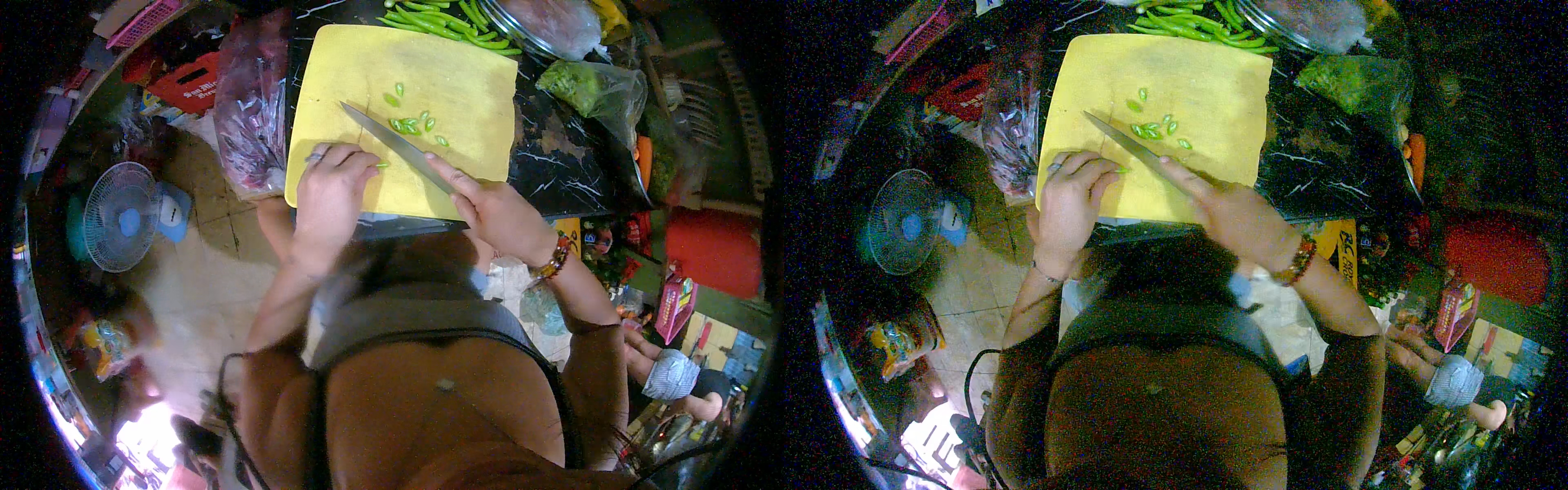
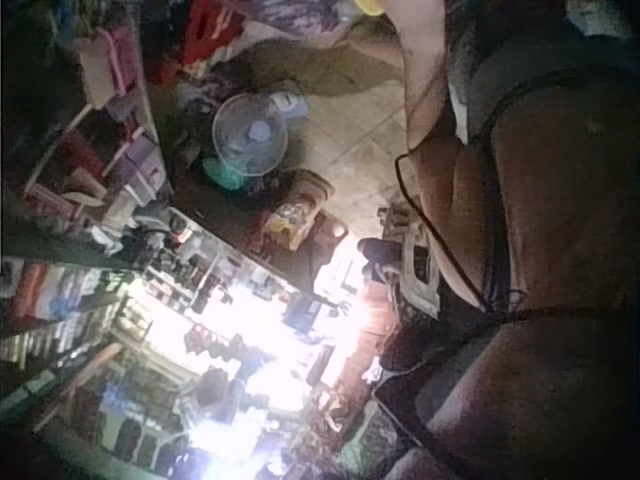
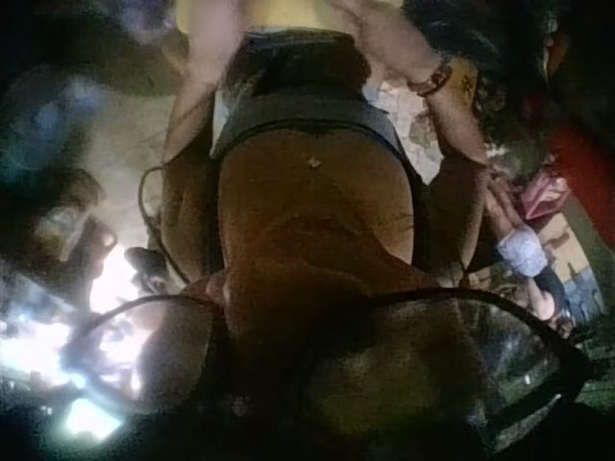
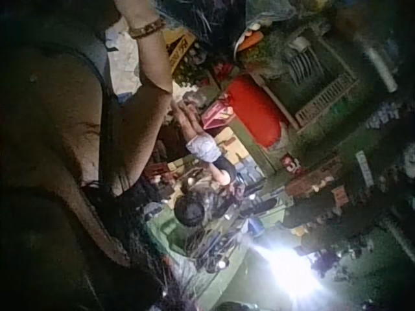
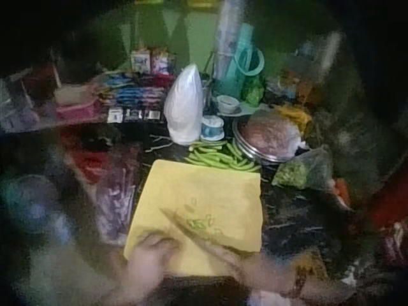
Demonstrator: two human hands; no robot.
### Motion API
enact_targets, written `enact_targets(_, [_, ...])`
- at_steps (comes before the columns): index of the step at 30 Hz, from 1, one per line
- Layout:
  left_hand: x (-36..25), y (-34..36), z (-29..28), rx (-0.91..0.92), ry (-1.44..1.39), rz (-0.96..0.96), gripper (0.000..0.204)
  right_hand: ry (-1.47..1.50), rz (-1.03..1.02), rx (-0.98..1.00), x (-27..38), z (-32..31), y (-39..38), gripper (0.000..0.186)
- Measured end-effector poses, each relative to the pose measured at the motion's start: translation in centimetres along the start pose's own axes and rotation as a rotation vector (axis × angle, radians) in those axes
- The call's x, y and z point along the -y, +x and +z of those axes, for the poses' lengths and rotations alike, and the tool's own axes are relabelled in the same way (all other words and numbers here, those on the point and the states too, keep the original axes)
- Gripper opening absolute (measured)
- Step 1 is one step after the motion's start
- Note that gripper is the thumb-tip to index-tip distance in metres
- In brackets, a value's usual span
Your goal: The person chops green vegetables on a yellow cutting board using a knife. They gather the chopped pieces into a plastic bag and then wash their hands in a sink.
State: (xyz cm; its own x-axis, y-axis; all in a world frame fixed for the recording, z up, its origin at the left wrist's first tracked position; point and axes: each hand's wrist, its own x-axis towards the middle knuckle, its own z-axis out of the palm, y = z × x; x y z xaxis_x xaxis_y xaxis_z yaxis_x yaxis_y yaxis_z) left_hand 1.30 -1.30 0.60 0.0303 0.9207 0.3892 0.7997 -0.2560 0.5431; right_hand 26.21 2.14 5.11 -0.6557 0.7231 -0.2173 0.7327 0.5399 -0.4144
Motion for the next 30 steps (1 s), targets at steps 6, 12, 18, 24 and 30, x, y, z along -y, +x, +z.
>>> enact_targets(6, [-0.3,0.6,0.7,0.016,-0.019,-0.032,0.013,-0.011,0.011,0.0,-0.1,-2.0,-3.3,0.069])
enact_targets(12, [-0.2,1.1,1.8,-0.004,-0.023,0.029,0.012,-0.273,-0.005,0.103,1.1,-2.9,-6.0,0.074])
enact_targets(18, [-0.2,1.2,1.7,0.006,-0.043,0.04,0.009,-0.113,-0.033,-0.054,0.7,0.6,-2.2,0.073])
enact_targets(24, [0.4,0.4,0.8,-0.013,-0.061,-0.02,0.01,0.057,-0.061,-0.009,-0.3,-0.4,1.4,0.068])
enact_targets(30, [0.1,1.0,2.3,-0.075,-0.106,-0.042,0.007,0.016,0.009,-0.018,0.3,-2.2,-3.0,0.067])
